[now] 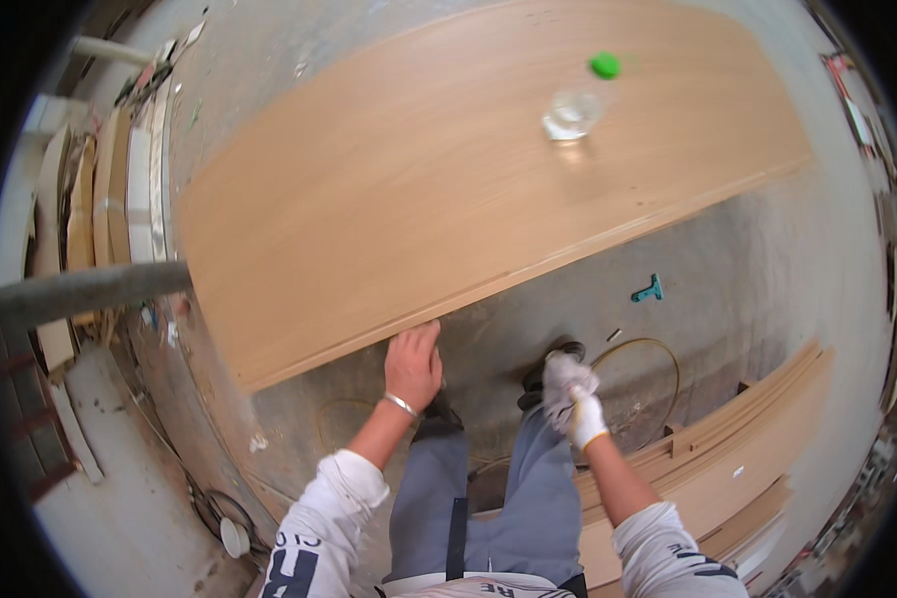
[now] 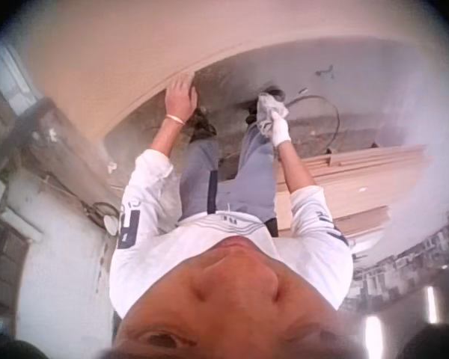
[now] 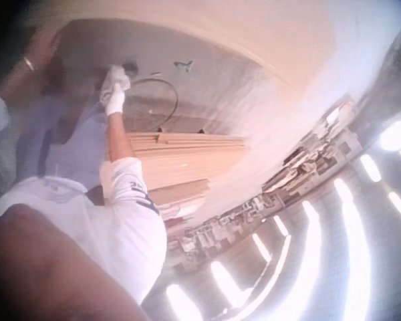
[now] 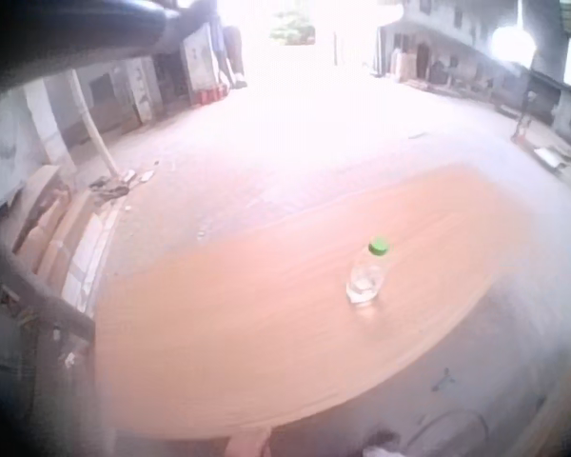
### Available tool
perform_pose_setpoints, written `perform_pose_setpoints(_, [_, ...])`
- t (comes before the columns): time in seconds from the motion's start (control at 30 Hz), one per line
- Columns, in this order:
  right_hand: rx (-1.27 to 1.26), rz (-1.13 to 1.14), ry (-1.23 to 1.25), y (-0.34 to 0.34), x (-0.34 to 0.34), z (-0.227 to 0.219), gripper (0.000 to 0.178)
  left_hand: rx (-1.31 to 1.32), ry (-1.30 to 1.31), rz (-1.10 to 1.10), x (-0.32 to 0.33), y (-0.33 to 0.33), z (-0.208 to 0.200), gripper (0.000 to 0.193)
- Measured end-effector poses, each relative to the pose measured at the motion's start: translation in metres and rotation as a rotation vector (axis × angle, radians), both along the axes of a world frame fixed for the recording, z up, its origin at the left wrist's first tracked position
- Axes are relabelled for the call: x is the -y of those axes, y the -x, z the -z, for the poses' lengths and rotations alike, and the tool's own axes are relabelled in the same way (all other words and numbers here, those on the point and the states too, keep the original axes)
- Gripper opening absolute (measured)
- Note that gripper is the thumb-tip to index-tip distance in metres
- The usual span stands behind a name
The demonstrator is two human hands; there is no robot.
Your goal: The person scrubs a large wooden panel with a blue scrubbing tool, then wipes it with a cloth. They pour liquid from a plastic bottle onto the cloth and continue wiping the panel. The person flips the panel over and repeats the cleaning process on the other side.
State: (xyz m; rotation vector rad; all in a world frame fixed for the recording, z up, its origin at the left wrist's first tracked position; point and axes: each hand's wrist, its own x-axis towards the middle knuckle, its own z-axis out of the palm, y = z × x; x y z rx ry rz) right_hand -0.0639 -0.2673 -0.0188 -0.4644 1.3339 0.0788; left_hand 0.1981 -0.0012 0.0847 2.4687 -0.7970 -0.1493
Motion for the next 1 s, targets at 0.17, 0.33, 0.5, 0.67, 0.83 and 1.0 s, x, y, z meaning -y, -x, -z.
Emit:
perform_pose_setpoints(0.17, [0.126,0.154,-0.311,0.028,-0.055,-0.033,0.040,-0.093,0.257,0.004,0.169,-0.128,0.003,0.082])
perform_pose_setpoints(0.33, [0.336,0.311,-0.366,0.025,-0.016,-0.069,0.045,-0.315,0.597,-0.146,0.313,-0.245,-0.021,0.084])
perform_pose_setpoints(0.5, [0.508,0.477,-0.261,0.002,0.145,-0.103,0.056,-0.343,0.331,-0.228,0.355,-0.227,-0.021,0.057])
perform_pose_setpoints(0.67, [0.534,0.407,0.283,-0.008,0.286,-0.148,0.058,-0.455,0.353,-0.137,0.394,-0.063,-0.045,0.043])
perform_pose_setpoints(0.83, [0.564,0.467,0.269,-0.078,0.338,-0.169,0.052,-0.317,0.335,-0.060,0.375,0.032,-0.028,0.053])
perform_pose_setpoints(1.0, [0.319,0.179,0.650,-0.152,0.344,-0.164,0.046,-0.457,0.265,-0.173,0.333,0.065,-0.037,0.054])
